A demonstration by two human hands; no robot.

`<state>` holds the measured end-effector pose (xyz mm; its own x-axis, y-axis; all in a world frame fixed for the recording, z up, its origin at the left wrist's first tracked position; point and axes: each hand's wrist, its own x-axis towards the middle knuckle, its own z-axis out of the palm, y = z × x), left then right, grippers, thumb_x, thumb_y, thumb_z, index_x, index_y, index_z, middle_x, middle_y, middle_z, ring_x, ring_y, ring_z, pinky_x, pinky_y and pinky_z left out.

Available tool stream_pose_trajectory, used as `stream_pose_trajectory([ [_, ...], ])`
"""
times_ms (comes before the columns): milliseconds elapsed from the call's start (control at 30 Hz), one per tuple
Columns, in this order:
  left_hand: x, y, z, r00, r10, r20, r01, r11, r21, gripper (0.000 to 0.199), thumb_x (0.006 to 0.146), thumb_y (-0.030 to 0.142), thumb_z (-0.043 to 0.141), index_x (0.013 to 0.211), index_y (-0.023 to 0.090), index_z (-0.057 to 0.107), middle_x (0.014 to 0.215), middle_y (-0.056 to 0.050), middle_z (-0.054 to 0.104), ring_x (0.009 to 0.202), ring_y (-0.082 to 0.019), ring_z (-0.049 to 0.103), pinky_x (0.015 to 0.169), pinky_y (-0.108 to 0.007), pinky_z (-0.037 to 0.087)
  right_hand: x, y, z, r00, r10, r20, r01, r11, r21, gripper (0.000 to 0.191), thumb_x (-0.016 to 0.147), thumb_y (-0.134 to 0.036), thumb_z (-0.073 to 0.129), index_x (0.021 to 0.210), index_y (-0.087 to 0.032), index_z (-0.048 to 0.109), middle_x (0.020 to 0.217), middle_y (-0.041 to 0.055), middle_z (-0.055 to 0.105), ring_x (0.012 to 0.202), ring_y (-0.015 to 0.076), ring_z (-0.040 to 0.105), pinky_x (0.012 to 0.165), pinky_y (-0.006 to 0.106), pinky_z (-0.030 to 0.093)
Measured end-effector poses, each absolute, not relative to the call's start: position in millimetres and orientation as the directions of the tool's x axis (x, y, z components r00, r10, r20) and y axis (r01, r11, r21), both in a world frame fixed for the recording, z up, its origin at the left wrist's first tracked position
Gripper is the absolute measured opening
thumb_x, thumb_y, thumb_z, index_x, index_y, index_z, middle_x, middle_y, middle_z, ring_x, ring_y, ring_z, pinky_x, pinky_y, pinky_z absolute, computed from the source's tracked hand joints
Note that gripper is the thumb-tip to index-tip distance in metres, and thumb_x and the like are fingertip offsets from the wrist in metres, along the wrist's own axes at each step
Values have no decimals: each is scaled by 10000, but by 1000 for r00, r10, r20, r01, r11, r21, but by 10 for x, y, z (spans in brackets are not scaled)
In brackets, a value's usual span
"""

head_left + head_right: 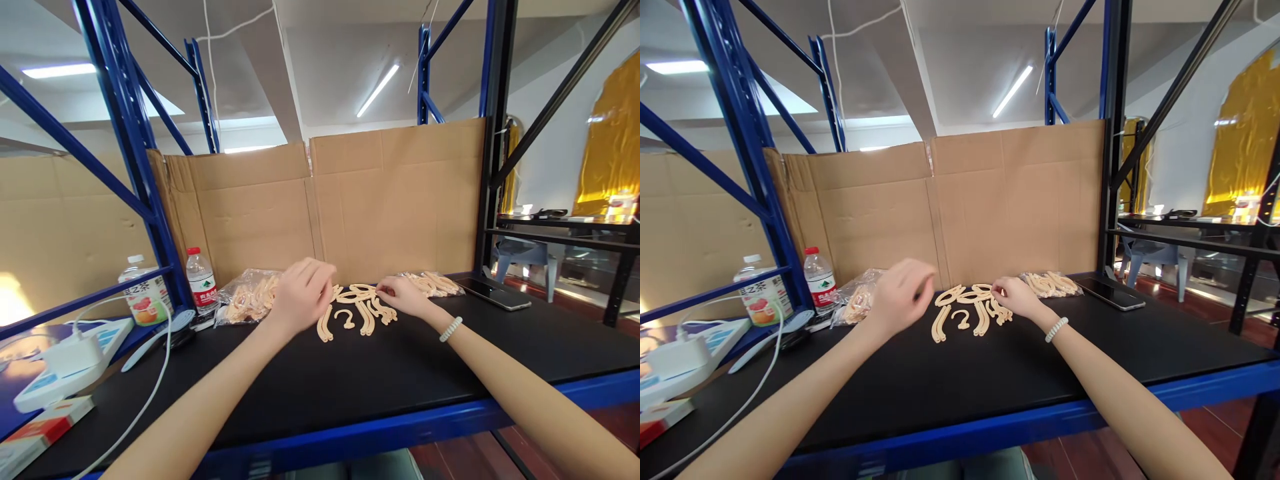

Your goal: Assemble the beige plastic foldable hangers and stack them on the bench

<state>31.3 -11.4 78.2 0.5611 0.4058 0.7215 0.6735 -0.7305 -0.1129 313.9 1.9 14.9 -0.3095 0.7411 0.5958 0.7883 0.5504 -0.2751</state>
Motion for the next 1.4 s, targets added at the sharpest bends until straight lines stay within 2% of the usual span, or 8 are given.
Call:
stream_pose_trajectory([
  [100,442,277,716,440,824,356,870,-489,57,212,933,249,519,1101,177,626,1090,-93,658,1026,-234,613,896,-379,500,3135,35,110,-291,738,609,789,545,-284,193,849,-240,498,826,-160,672,719,42,653,639,159,566,601,260,400],
  [167,520,607,617,393,894,213,904,-419,88,176,890,276,606,1002,152,657,998,-91,673,917,-222,644,814,-352,531,3148,41,98,-287,735,615,787,546,-286,191,845,-228,498,815,-159,673,708,39,652,629,157,565,599,258,400],
  [367,689,1217,261,338,941,30,930,-339,141,312,924,339,570,1175,153,572,1172,-91,597,994,-214,612,841,-417,533,3189,53,113,-267,734,625,796,533,-286,186,845,-215,504,796,-156,673,713,43,657,634,157,566,608,259,401],
  [533,780,1322,189,319,944,86,925,-330,190,332,920,329,577,1201,154,556,1198,-97,583,1018,-223,605,854,-431,529,3177,58,112,-262,750,608,793,526,-306,171,842,-210,517,793,-161,673,731,38,661,635,148,556,599,250,393],
  [733,696,1345,182,213,928,304,900,-308,308,357,917,316,582,1238,168,534,1241,-102,559,1045,-232,595,867,-436,524,3161,52,117,-267,758,595,784,530,-323,158,834,-188,531,783,-157,677,720,31,659,621,135,544,590,240,391],
  [967,470,1195,440,103,864,493,772,-382,509,137,888,224,590,982,139,644,1005,-69,655,966,-209,609,888,-407,480,3111,23,124,-272,743,611,757,558,-341,148,814,-161,539,778,-153,683,709,31,661,611,134,543,596,247,396],
  [1167,336,842,808,-24,805,593,481,-510,713,126,781,145,544,677,173,610,721,-15,621,707,-176,563,696,-288,439,2979,-64,128,-277,732,623,691,602,-401,175,841,-232,528,794,-156,678,721,32,663,614,136,544,596,255,418],
  [1400,381,246,942,-55,842,536,-29,-538,842,86,819,119,503,799,158,577,687,12,542,510,-72,405,528,-197,365,2784,-197,150,-223,777,588,439,619,-651,253,836,-384,579,916,-160,665,831,47,670,701,153,581,649,281,464],
])
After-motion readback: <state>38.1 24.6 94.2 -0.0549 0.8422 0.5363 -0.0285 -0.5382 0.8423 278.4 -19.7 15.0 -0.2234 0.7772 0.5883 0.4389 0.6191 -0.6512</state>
